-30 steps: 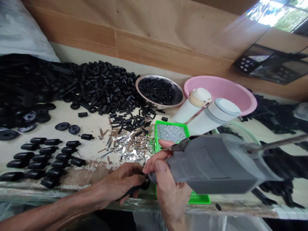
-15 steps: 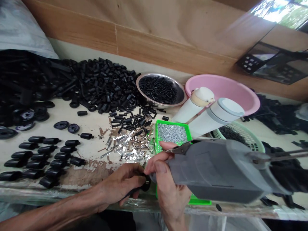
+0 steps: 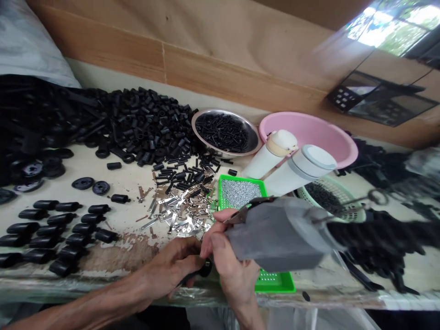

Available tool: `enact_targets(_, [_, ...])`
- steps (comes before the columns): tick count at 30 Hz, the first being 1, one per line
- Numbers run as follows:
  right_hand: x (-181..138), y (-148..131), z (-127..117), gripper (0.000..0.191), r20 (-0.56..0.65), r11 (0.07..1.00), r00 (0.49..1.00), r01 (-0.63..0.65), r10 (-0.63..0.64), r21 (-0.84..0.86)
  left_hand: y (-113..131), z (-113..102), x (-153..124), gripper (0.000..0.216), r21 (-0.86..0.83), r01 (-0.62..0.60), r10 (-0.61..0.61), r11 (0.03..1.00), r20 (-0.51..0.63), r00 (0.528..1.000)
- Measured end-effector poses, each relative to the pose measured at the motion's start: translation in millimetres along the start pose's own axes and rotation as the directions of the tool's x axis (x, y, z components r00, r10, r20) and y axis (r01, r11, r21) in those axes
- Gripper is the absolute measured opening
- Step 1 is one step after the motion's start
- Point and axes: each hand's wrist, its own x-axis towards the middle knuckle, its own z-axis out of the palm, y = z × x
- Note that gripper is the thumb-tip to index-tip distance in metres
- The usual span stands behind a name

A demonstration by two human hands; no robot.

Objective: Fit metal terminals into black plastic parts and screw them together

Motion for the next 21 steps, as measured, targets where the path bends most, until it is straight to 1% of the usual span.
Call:
enact_targets(2, [12,-7,-5,0.02,-0.074,1.0,0.997,-0.009,0.009,0.004,0,0,0,0.019,0.007,0.028,-0.028,1.0,-0.017,0.999])
enact_targets(4, [24,-11,-12,0.019,-0.194,0.999,0.98,0.043,-0.046,-0.019,-1,0,0,0.023,0.017,0.055,-0.055,0.998,-0.014,0.998])
enact_targets(5, [30,-11,-16,0.018,-0.239,0.996,0.967,0.076,-0.087,-0.055,-1,0,0,0.025,0.022,0.06,-0.06,0.998,-0.007,0.998])
enact_targets(6, [34,-9,-20,0.019,-0.256,0.991,0.959,0.1,-0.121,-0.091,-2,0,1,0.027,0.026,0.063,-0.063,0.998,-0.001,0.998])
enact_targets(9, [38,3,-30,0.025,-0.242,0.98,0.962,0.082,-0.124,-0.179,-4,-1,2,0.03,0.043,0.065,-0.066,0.997,0.015,0.998])
enact_targets(13, [33,18,-33,0.031,-0.212,0.98,0.974,0.032,-0.075,-0.199,-5,-1,3,0.027,0.042,0.048,-0.049,0.998,0.034,0.998])
enact_targets(21, [33,22,-31,0.029,-0.223,0.977,0.973,0.015,-0.064,-0.213,7,0,0,0.022,0.06,0.112,-0.113,0.992,0.018,0.993])
